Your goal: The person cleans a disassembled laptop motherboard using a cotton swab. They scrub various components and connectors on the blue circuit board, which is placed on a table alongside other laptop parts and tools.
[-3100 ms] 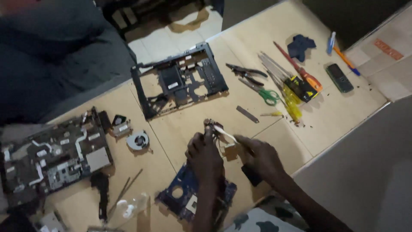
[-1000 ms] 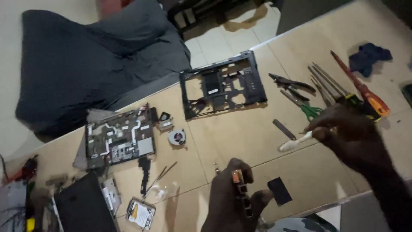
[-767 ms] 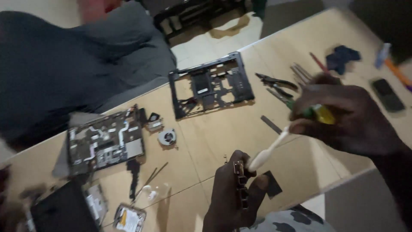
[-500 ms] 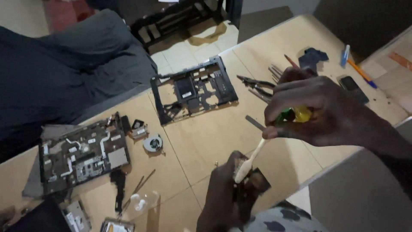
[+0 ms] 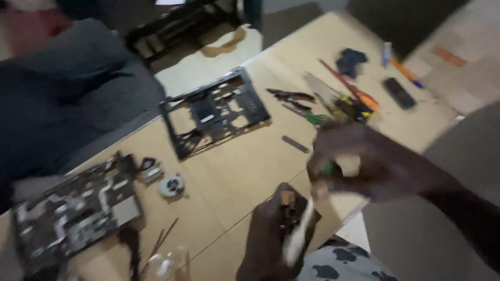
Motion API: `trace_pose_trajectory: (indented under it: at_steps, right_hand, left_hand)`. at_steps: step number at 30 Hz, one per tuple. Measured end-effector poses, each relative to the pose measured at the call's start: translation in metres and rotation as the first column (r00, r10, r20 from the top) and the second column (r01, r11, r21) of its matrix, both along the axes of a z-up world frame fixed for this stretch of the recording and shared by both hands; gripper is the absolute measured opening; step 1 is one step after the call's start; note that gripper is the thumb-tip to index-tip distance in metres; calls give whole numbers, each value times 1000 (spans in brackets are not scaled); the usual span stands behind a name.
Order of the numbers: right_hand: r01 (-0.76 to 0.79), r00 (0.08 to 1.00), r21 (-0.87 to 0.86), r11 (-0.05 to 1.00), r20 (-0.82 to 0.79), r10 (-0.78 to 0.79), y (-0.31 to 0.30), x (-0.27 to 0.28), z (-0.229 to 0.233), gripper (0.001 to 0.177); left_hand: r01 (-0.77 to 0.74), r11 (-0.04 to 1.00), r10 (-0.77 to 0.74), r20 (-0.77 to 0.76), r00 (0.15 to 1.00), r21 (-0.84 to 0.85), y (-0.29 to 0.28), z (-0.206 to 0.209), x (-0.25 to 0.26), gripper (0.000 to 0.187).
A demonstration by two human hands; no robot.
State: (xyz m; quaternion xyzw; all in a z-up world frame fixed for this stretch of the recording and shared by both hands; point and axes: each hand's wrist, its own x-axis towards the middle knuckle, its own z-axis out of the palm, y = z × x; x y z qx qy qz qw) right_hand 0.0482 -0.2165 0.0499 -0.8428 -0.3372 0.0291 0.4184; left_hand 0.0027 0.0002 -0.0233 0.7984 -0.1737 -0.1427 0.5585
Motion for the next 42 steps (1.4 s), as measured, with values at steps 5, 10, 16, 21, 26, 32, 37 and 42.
trace_pose_trajectory:
  at_steps: [5, 10, 16, 21, 26, 32, 37, 42]
  right_hand:
    - [267, 943, -87, 960, 227, -242, -44, 25, -12, 4]
    - [181, 983, -2, 984, 43, -180, -20, -2, -27, 5]
    - [441, 893, -84, 894, 141, -428, -44, -1, -24, 8]
    - [417, 909, -41, 908, 4, -417, 0, -38, -25, 19]
    - [618, 785, -54, 784, 0, -619, 10, -51, -49, 17]
    - [539, 841, 75, 839, -111, -530, 24, -57, -44, 29]
    - [699, 700, -68, 712, -140, -700, -12, -51, -76, 22]
    - [632, 738, -77, 771, -247, -629, 11, -70, -57, 19]
  left_hand:
    - [55, 998, -53, -56, 997, 30, 4, 2, 5, 30]
    - [20, 998, -32, -183, 983, -64, 8, 12, -1, 23]
    - [-234, 970, 177, -486, 856, -58, 4, 42, -5, 20]
    - [-167, 972, 130, -210, 969, -168, 9, 4, -12, 30]
    - [-358, 816, 391, 22, 920, 454, 7, 8, -13, 14]
    - [-422, 864, 345, 290, 893, 273, 10, 11, -14, 23]
    - [-365, 848, 245, 328, 912, 383, 18, 1, -5, 21]
    - [-441, 802, 308, 353, 883, 402, 20, -15, 0, 20]
